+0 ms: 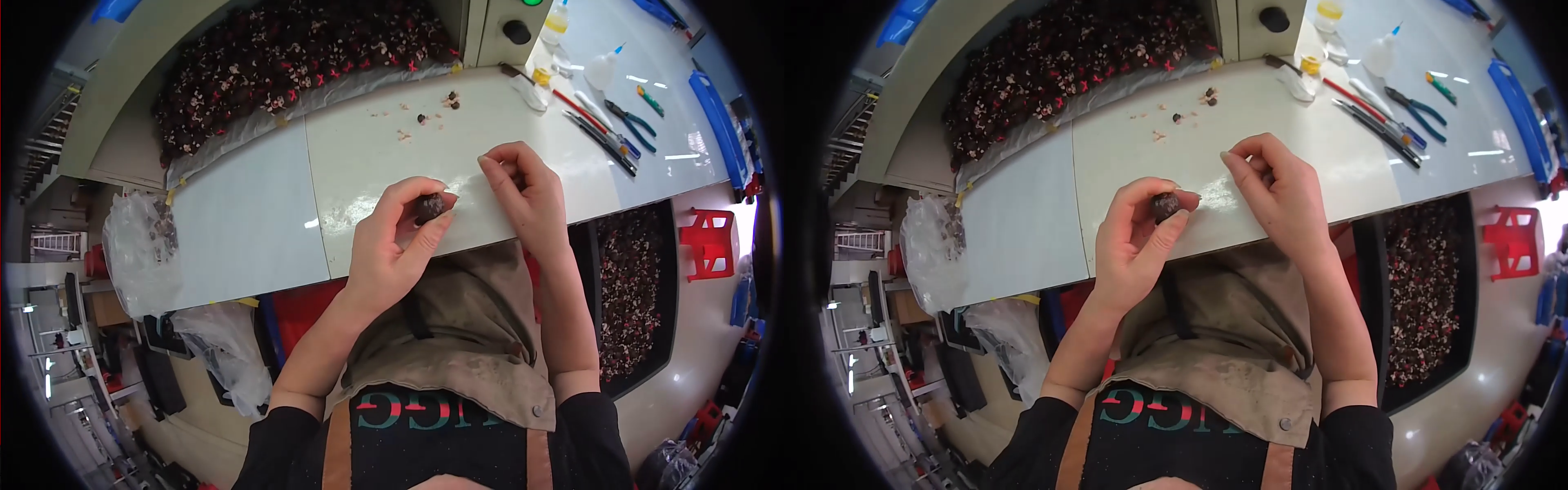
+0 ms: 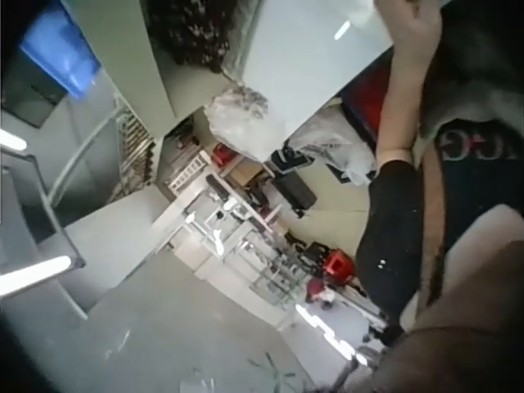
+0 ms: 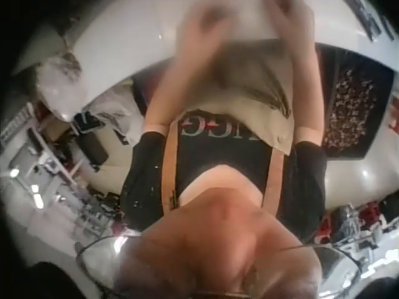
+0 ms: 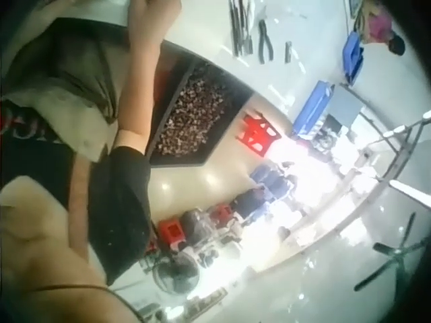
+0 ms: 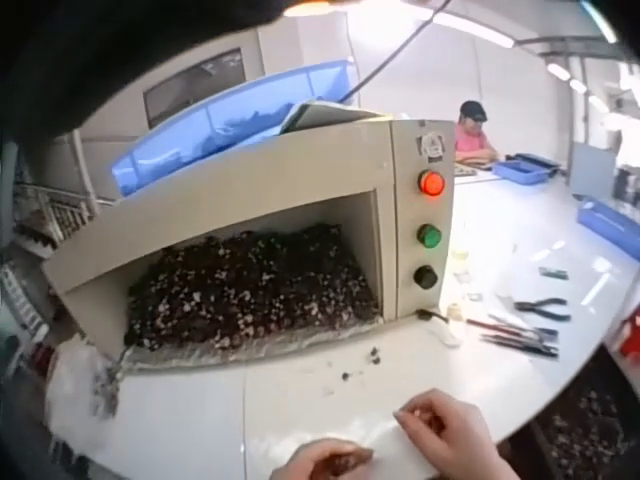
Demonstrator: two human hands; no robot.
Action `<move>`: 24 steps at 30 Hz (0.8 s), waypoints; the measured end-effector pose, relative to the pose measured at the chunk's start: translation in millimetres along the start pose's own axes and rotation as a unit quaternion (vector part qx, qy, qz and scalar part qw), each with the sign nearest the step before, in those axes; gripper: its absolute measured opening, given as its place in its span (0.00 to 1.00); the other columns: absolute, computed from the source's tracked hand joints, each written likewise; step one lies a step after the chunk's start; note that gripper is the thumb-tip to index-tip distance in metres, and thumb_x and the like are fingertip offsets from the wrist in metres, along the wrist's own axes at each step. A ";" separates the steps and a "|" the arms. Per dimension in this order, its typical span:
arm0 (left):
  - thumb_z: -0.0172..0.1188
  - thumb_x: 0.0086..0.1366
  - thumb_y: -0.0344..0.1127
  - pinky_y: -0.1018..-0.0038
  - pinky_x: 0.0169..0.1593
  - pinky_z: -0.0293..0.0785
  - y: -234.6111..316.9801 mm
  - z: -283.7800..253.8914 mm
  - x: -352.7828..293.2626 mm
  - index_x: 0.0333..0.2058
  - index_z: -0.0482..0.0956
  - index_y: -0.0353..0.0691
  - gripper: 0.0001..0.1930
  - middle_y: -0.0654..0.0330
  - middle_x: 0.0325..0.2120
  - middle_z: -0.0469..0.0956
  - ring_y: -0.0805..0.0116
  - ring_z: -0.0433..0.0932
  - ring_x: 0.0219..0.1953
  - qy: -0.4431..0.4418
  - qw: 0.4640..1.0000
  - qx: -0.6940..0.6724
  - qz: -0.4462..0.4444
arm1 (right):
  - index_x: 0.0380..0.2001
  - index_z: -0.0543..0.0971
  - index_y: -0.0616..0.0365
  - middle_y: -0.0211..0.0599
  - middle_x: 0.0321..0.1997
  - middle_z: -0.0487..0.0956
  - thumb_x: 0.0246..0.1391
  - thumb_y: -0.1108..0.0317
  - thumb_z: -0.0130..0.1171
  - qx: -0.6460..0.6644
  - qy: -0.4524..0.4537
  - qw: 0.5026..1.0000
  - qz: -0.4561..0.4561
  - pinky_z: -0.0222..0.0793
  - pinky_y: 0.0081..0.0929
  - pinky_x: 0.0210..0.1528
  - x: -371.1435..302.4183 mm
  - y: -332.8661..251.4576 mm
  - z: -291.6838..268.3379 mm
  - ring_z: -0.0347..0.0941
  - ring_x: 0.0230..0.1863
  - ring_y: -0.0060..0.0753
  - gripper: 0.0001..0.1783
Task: Assembling small toy figures by gluing components together at a factory workbench.
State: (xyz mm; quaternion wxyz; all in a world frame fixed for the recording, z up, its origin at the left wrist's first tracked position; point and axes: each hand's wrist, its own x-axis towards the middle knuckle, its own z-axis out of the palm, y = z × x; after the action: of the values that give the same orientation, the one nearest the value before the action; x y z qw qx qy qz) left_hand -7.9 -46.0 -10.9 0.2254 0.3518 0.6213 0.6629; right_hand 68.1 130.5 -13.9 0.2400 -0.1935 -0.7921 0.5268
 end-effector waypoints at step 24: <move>0.63 0.57 0.26 0.76 0.40 0.75 3.9 22.2 -33.8 0.45 0.73 0.39 0.16 0.57 0.39 0.79 0.67 0.79 0.37 -0.124 0.990 0.057 0.047 | 0.34 0.76 0.62 0.30 0.33 0.76 0.52 0.79 0.59 0.173 0.029 0.979 -0.100 0.65 0.13 0.34 -52.0 13.5 -16.1 0.68 0.30 0.15 0.05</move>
State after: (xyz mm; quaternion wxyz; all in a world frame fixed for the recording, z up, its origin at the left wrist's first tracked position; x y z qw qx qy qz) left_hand 31.3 -56.6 -13.8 0.2490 0.4722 0.6086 0.5871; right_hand 120.3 118.3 -30.3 0.3440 -0.0843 -0.6971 0.6234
